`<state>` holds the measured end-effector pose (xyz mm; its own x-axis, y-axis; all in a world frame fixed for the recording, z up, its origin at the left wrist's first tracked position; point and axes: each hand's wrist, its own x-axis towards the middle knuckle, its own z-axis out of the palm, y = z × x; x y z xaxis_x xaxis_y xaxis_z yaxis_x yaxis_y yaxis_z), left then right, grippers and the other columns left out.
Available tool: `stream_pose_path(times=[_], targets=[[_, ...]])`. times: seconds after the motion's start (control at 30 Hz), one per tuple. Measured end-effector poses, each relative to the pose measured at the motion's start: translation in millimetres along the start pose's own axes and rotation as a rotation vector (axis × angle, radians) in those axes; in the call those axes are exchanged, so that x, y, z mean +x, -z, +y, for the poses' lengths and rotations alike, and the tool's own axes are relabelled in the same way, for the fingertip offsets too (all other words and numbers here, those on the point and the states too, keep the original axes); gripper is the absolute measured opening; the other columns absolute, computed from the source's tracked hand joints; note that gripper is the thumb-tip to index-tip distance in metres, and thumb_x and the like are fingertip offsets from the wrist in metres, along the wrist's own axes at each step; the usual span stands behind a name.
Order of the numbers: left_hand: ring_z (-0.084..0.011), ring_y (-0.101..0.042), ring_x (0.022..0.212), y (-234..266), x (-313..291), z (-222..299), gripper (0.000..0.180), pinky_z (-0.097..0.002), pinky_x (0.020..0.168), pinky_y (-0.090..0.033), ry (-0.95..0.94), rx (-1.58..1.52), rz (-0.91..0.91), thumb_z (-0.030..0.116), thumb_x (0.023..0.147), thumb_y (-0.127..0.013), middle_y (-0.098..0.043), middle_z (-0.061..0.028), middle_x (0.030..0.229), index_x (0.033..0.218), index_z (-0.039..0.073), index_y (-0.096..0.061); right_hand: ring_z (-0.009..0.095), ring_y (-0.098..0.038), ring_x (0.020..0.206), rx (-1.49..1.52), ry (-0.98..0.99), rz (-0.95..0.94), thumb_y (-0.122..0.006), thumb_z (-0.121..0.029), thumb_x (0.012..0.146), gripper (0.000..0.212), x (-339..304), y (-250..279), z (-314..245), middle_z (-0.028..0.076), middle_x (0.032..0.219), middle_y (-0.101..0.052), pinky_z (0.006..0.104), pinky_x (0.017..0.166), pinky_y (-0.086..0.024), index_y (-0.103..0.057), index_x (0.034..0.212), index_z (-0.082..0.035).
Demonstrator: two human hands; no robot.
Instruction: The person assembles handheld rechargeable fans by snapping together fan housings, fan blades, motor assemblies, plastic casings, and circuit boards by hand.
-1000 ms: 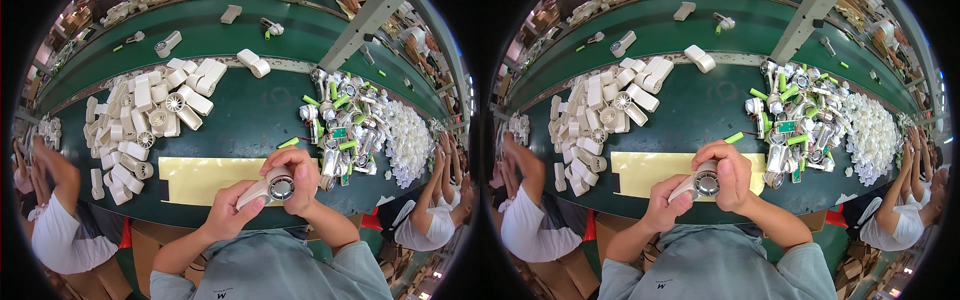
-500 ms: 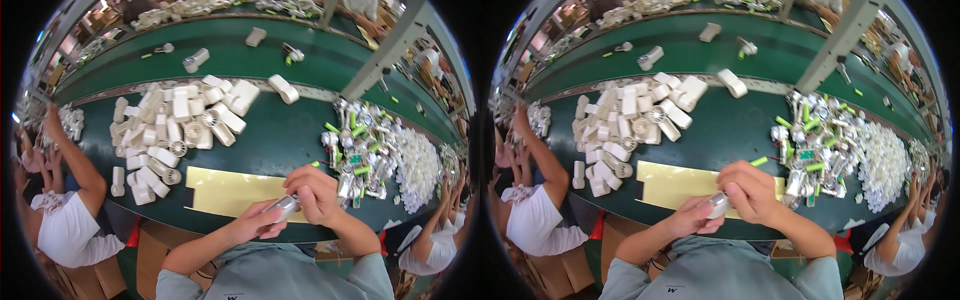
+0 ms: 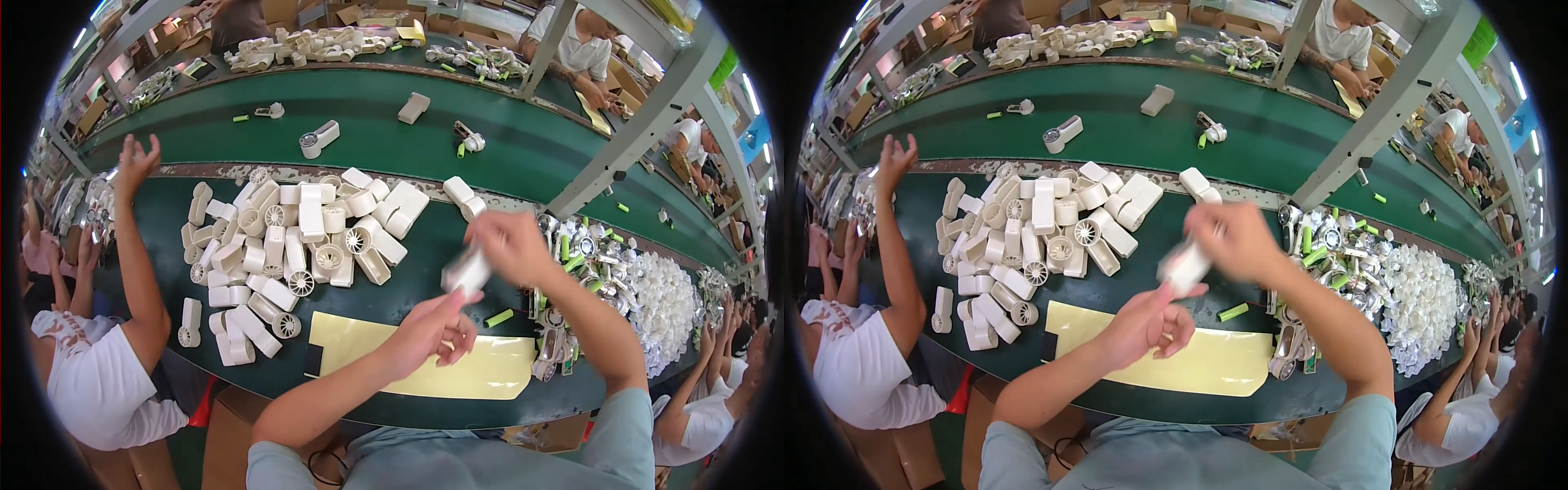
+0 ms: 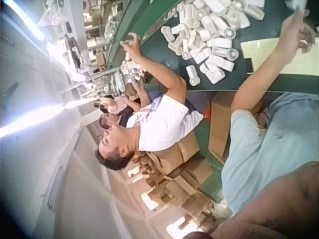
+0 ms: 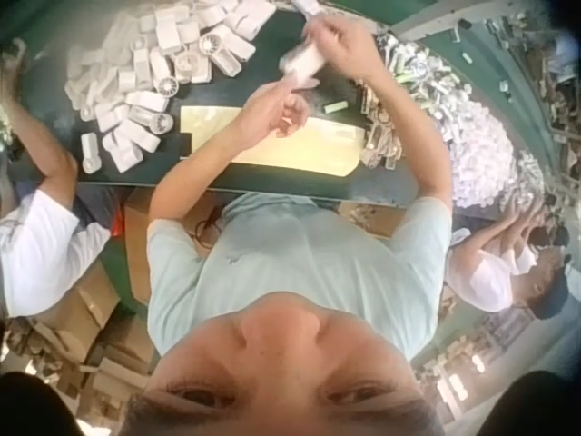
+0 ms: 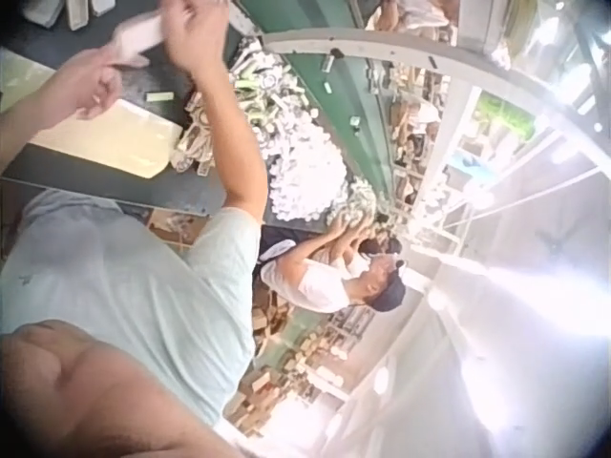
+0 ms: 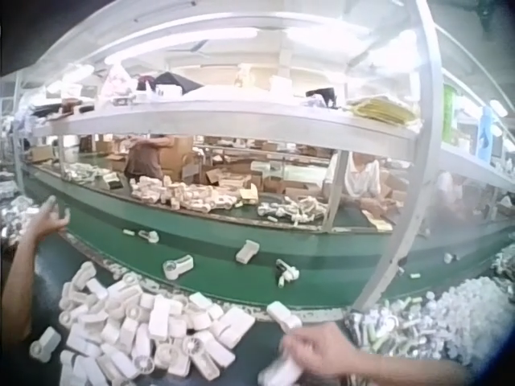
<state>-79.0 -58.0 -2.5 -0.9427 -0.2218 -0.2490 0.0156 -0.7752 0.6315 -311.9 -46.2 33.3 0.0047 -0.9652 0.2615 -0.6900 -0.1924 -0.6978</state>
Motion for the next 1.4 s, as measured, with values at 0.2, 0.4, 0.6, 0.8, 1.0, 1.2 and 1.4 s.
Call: stream_pose_path(times=[0.2, 0.4, 0.6, 0.8, 1.0, 1.2, 1.4], targets=[[-0.0188, -0.062, 0.069, 10.8, 53.4, 25.2, 0.057, -0.0333, 0.064, -0.052, -0.432, 1.284, 0.287, 0.030, 0.097, -0.069, -0.066, -0.0099, 0.088, 0.142, 0.000, -0.050, 0.037, -0.071, 0.082, -0.075, -0.588, 0.655, -0.057, -0.051, 0.100, 0.060, 81.2, 49.5, 163.2, 0.024, 0.093, -0.071, 0.0461, 0.078, -0.056, -0.059, 0.122, 0.005], [-0.0293, -0.056, 0.117, 23.4, 120.5, 50.6, 0.058, -0.0406, 0.090, -0.051, -0.738, 2.019, 0.545, 0.011, 0.085, -0.072, -0.053, -0.0157, 0.130, 0.138, 0.002, -0.050, 0.047, -0.057, 0.116, -0.639, -0.178, 0.497, -0.069, -0.033, 0.092, 0.058, 121.8, -0.3, 202.0, 0.028, 0.129, -0.057, 0.0526, 0.100, -0.047, -0.053, 0.136, 0.001], [-0.0270, -0.056, 0.112, 67.5, 192.3, 68.7, 0.038, -0.0396, 0.098, -0.045, -0.815, 2.380, 0.262, 0.008, 0.076, -0.071, -0.060, -0.0110, 0.112, 0.113, 0.004, -0.062, 0.042, -0.063, 0.104, -0.484, -0.330, 0.381, -0.072, -0.040, 0.090, 0.048, 166.7, -23.4, 213.8, 0.023, 0.108, -0.068, 0.0474, 0.093, -0.052, -0.066, 0.121, -0.003], [-0.0332, -0.056, 0.121, 17.7, 111.3, 62.4, 0.032, -0.0439, 0.102, -0.046, -0.993, 1.811, 0.226, 0.013, 0.081, -0.079, -0.057, -0.0179, 0.127, 0.103, 0.002, -0.058, 0.037, -0.066, 0.095, -0.355, -0.145, 0.443, -0.069, -0.031, 0.095, 0.039, 133.1, 10.7, 183.0, 0.022, 0.107, -0.065, 0.0455, 0.085, -0.054, -0.061, 0.112, 0.003], [-0.0231, -0.073, 0.074, 10.3, -10.7, 16.8, 0.038, -0.0337, 0.062, -0.061, -0.395, 0.509, 0.217, -0.004, 0.092, -0.069, -0.065, -0.0159, 0.113, 0.117, 0.005, -0.041, 0.013, -0.065, 0.091, 0.361, -0.094, 0.279, -0.062, -0.015, 0.099, 0.034, 12.9, 55.6, 40.4, 0.008, 0.104, -0.065, 0.0292, 0.079, -0.054, -0.053, 0.127, 0.003], [-0.0147, -0.060, 0.059, 10.7, -40.4, -27.3, 0.067, -0.0280, 0.048, -0.048, -0.275, 0.113, 0.381, -0.001, 0.091, -0.073, -0.069, -0.0147, 0.098, 0.146, 0.012, -0.037, 0.014, -0.063, 0.099, 0.583, -0.113, 0.076, -0.068, -0.015, 0.092, 0.042, -90.3, 60.0, -51.0, 0.008, 0.111, -0.064, 0.0283, 0.086, -0.053, -0.055, 0.128, 0.003], [-0.0162, -0.063, 0.080, -0.2, -46.6, -55.6, 0.062, -0.0317, 0.075, -0.055, -0.010, -0.008, 0.223, 0.049, 0.111, -0.025, -0.061, -0.0067, 0.103, 0.157, 0.009, -0.037, 0.021, -0.065, 0.100, 0.753, 0.008, 0.062, -0.069, -0.017, 0.090, 0.049, -133.1, 24.1, -80.9, 0.019, 0.114, -0.064, 0.0333, 0.088, -0.054, -0.054, 0.127, 0.011]])
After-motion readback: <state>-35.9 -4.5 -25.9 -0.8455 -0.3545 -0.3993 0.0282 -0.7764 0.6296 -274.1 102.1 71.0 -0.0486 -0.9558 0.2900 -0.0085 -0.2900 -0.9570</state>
